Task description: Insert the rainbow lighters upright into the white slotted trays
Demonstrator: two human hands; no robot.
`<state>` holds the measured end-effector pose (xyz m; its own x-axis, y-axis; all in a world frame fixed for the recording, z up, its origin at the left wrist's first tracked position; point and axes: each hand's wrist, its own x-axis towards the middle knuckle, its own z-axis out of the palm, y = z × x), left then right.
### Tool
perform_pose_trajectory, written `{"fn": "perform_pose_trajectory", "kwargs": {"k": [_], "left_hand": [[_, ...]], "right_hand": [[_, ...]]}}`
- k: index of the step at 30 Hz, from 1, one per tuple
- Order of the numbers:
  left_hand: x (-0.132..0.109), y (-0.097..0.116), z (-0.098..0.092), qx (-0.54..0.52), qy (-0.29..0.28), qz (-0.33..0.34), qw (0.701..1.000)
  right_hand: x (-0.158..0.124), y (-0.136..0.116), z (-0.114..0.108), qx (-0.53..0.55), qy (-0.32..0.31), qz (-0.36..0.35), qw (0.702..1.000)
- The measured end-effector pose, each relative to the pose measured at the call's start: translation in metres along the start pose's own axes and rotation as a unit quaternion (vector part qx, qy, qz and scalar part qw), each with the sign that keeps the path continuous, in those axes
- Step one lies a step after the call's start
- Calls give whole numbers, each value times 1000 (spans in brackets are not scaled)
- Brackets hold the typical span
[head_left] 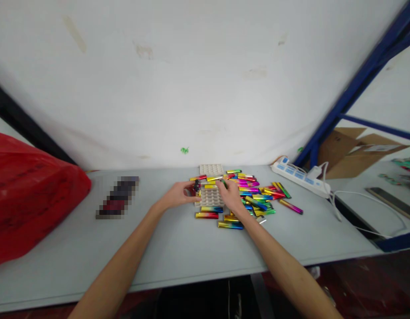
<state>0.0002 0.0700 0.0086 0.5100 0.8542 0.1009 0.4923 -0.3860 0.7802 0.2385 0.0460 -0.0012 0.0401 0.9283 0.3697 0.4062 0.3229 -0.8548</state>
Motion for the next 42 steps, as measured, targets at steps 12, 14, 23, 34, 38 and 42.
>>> {"fn": "perform_pose_trajectory", "kwargs": {"k": [12,14,23,34,38,42], "left_hand": [[1,-1,-2,-61,-31,-16,998],[0,-1,-6,-89,-61,-9,994],[7,-23,-10,-236,-63,-41,969],[13,-30,-4,-234,-36,-84,968],[11,-24,-8,-233,-52,-79,968],[4,-15,-12,-198,-66,-41,977]], "right_hand": [[-9,-13,-6,-81,-96,-153,980],[-11,-13,-7,-123,-110,-200,966],[-13,-8,-4,-150,-167,-178,958],[-19,-20,20,-313,-172,-251,900],[-15,-17,5,-279,-189,-239,911],[-5,-5,-29,-235,-183,-218,929]]}}
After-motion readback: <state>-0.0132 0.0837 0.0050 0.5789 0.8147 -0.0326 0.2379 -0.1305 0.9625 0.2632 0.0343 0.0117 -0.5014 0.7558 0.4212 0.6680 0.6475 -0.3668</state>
